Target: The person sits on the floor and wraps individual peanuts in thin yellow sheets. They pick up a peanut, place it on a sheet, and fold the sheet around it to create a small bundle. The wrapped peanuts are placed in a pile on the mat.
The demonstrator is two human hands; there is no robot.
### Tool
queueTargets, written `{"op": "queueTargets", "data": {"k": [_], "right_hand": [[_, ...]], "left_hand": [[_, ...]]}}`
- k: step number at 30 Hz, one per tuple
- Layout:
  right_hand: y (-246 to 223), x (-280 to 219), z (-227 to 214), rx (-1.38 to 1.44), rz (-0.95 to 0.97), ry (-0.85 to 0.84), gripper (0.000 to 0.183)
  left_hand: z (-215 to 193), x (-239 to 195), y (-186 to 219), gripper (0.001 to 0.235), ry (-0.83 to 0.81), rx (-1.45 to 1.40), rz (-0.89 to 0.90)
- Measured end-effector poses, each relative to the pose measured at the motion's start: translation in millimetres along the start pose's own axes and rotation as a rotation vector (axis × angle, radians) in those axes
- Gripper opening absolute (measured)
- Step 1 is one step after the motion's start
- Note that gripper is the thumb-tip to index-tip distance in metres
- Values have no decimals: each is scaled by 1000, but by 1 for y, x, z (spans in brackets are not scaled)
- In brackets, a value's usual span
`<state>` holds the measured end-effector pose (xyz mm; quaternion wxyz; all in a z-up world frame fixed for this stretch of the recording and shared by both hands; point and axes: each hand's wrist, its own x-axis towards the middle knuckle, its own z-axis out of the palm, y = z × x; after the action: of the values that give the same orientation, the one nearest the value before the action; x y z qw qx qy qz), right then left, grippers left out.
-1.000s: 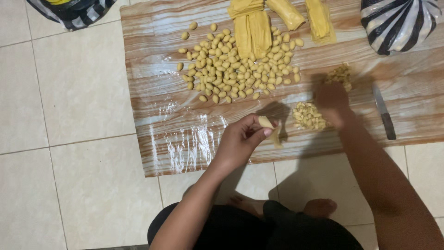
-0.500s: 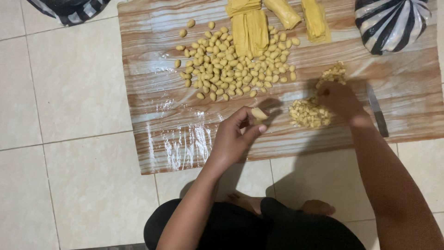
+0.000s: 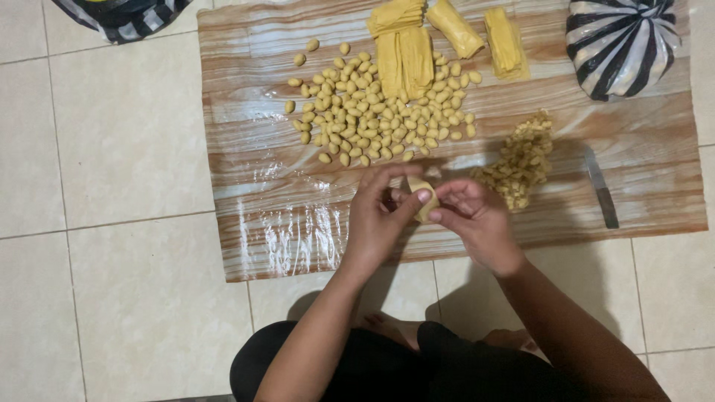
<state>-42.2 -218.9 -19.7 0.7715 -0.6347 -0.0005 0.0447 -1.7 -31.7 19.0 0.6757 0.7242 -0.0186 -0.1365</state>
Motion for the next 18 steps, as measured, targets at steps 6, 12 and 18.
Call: {"op": "queueTargets", "data": {"k": [6, 12, 18], "right_hand": [[-26, 5, 3, -638, -319, -16, 39], [-42, 4, 3, -1008, -282, -127, 36], [-56, 10, 7, -841, -317, -215, 38]], "left_hand": [[-8, 3, -12, 31, -385, -340, -88], [-17, 6, -13, 21, -431, -415, -111], [-22, 0, 11, 18, -322, -180, -247]]}}
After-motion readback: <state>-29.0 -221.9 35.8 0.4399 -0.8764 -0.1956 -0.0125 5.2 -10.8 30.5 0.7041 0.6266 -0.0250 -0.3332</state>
